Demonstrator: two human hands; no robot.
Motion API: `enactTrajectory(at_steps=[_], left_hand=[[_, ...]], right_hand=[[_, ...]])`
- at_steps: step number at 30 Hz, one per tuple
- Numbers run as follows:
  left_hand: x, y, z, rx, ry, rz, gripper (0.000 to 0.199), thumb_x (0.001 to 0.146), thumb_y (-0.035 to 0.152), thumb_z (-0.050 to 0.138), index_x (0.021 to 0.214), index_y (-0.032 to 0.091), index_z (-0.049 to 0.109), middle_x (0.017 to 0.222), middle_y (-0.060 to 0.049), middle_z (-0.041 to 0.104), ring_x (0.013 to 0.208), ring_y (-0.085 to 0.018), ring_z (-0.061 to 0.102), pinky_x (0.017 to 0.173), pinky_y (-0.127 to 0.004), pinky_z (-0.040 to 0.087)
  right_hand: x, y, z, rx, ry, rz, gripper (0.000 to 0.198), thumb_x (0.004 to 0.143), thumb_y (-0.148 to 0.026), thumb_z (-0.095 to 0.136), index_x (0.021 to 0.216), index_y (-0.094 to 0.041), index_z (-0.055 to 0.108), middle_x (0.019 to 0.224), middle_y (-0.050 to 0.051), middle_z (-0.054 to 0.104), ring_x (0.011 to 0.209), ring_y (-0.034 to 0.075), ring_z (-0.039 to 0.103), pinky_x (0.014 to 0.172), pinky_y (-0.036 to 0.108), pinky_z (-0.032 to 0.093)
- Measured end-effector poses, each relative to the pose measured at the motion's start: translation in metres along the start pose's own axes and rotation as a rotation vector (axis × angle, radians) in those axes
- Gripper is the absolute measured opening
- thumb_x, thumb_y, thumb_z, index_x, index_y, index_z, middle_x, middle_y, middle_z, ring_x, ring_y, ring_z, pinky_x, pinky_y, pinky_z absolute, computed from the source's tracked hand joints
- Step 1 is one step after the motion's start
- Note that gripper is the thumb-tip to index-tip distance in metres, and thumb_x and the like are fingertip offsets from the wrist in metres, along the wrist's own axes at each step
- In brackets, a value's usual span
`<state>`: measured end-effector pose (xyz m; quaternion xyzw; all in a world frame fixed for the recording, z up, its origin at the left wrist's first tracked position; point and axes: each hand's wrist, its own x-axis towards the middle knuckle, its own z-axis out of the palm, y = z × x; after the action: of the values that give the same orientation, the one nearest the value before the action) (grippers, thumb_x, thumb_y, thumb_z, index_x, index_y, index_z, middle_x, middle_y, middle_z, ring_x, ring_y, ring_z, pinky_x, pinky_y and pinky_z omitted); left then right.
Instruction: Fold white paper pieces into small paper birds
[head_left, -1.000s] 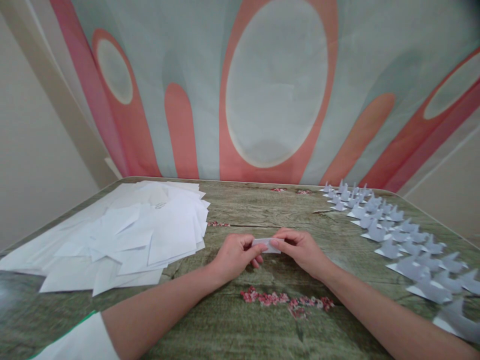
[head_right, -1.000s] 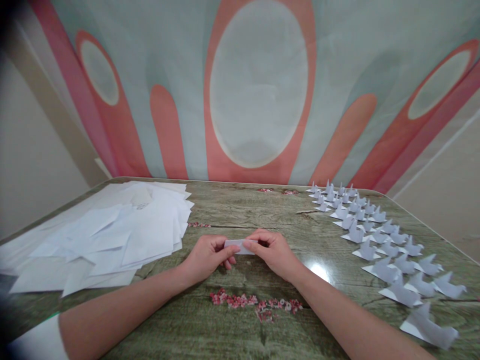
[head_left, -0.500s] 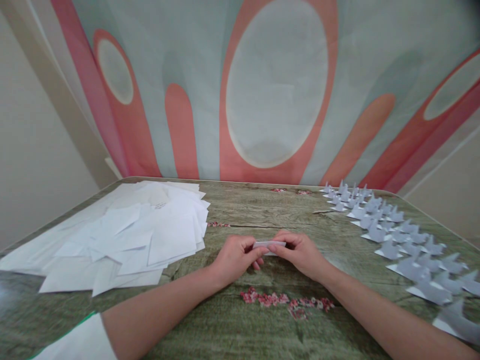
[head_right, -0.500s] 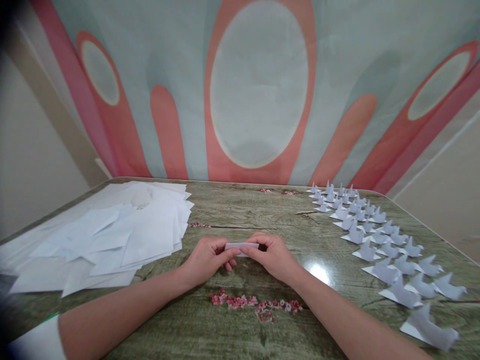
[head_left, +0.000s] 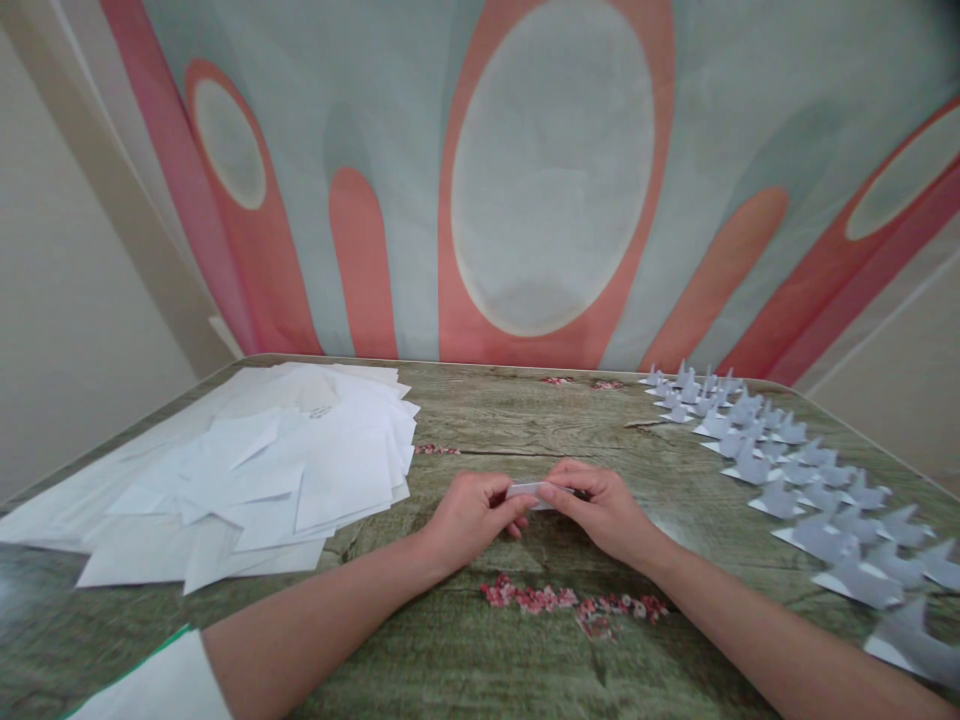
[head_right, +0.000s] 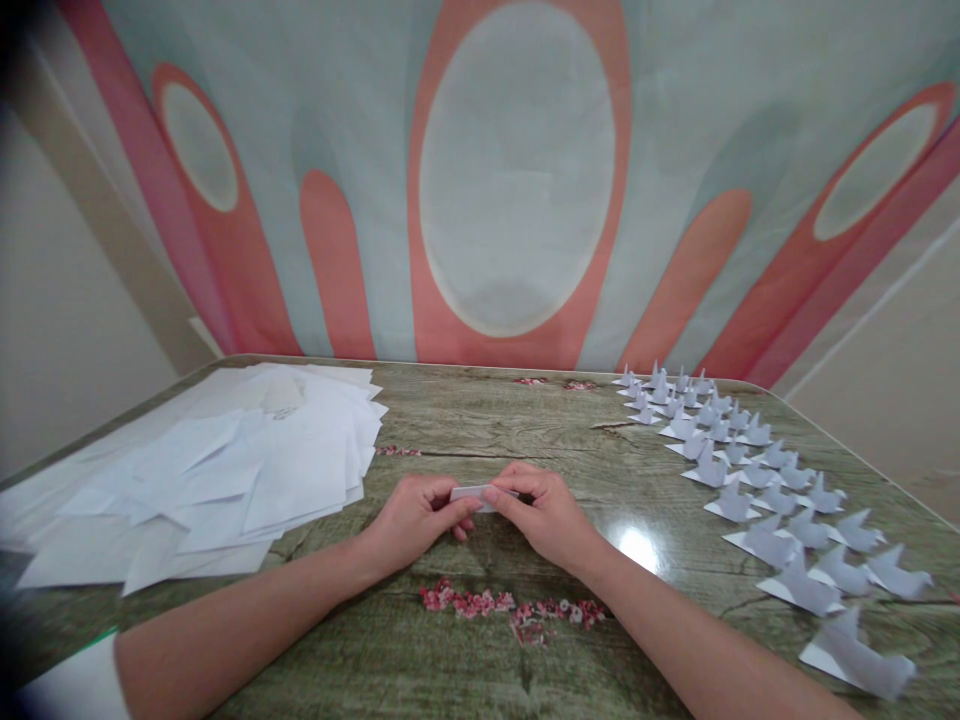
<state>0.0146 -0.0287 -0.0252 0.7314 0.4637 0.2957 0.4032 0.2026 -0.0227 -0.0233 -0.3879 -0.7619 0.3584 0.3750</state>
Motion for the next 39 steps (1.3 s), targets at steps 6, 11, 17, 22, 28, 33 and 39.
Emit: enactTrajectory(at_steps=[6, 11, 17, 22, 28, 33, 39], left_hand=[[-0.002, 0.010, 0.001, 0.106, 0.145, 0.090, 0.026, 0.074, 0.040, 0.058, 0.085, 0.016, 0.062, 0.078, -0.002, 0.063, 0.066, -0.012, 0.055, 0.057, -0.020, 0.041], [-0.005, 0.015, 0.001, 0.115, 0.197, 0.172, 0.019, 0.079, 0.035, 0.055, 0.079, 0.017, 0.062, 0.077, -0.002, 0.062, 0.071, -0.013, 0.055, 0.065, -0.022, 0.042], [-0.005, 0.015, 0.000, 0.094, 0.191, 0.188, 0.018, 0.081, 0.031, 0.054, 0.077, 0.017, 0.063, 0.076, -0.002, 0.063, 0.074, -0.014, 0.056, 0.068, -0.022, 0.041], [-0.005, 0.015, -0.001, 0.106, 0.178, 0.203, 0.019, 0.082, 0.032, 0.053, 0.075, 0.017, 0.063, 0.075, -0.002, 0.062, 0.073, -0.014, 0.056, 0.069, -0.023, 0.041], [-0.005, 0.015, -0.002, 0.184, 0.191, 0.228, 0.017, 0.082, 0.030, 0.052, 0.075, 0.018, 0.061, 0.077, -0.002, 0.062, 0.077, -0.015, 0.056, 0.074, -0.025, 0.040], [-0.003, 0.015, -0.005, 0.264, 0.167, 0.248, 0.012, 0.080, 0.028, 0.055, 0.076, 0.018, 0.059, 0.079, -0.001, 0.061, 0.080, -0.016, 0.054, 0.077, -0.027, 0.039], [-0.002, 0.014, -0.009, 0.324, 0.110, 0.330, 0.011, 0.079, 0.029, 0.057, 0.080, 0.019, 0.059, 0.080, -0.001, 0.061, 0.084, -0.017, 0.052, 0.082, -0.030, 0.036]], right_hand=[[-0.003, -0.006, 0.003, -0.152, 0.036, -0.111, 0.024, 0.084, -0.031, 0.049, 0.075, -0.021, 0.068, 0.068, 0.003, 0.057, 0.067, 0.015, 0.052, 0.063, 0.027, 0.039], [-0.007, -0.009, 0.007, -0.294, 0.062, -0.194, 0.023, 0.085, -0.026, 0.048, 0.070, -0.021, 0.065, 0.065, 0.003, 0.056, 0.066, 0.015, 0.049, 0.066, 0.030, 0.035], [-0.009, -0.011, 0.010, -0.398, 0.097, -0.216, 0.022, 0.085, -0.024, 0.048, 0.069, -0.020, 0.063, 0.064, 0.002, 0.055, 0.065, 0.015, 0.048, 0.066, 0.030, 0.032], [-0.010, -0.013, 0.010, -0.441, 0.113, -0.231, 0.022, 0.085, -0.023, 0.048, 0.069, -0.020, 0.063, 0.065, 0.002, 0.056, 0.065, 0.015, 0.048, 0.066, 0.031, 0.031], [-0.010, -0.010, 0.011, -0.468, 0.124, -0.239, 0.020, 0.084, -0.022, 0.049, 0.072, -0.019, 0.064, 0.064, 0.002, 0.056, 0.065, 0.014, 0.048, 0.065, 0.031, 0.031], [-0.010, -0.006, 0.010, -0.527, 0.132, -0.277, 0.022, 0.084, -0.021, 0.049, 0.069, -0.018, 0.064, 0.065, 0.001, 0.056, 0.065, 0.013, 0.047, 0.067, 0.031, 0.030], [-0.010, -0.004, 0.007, -0.596, 0.117, -0.332, 0.019, 0.084, -0.019, 0.049, 0.074, -0.019, 0.065, 0.066, 0.001, 0.056, 0.067, 0.014, 0.047, 0.068, 0.031, 0.029]])
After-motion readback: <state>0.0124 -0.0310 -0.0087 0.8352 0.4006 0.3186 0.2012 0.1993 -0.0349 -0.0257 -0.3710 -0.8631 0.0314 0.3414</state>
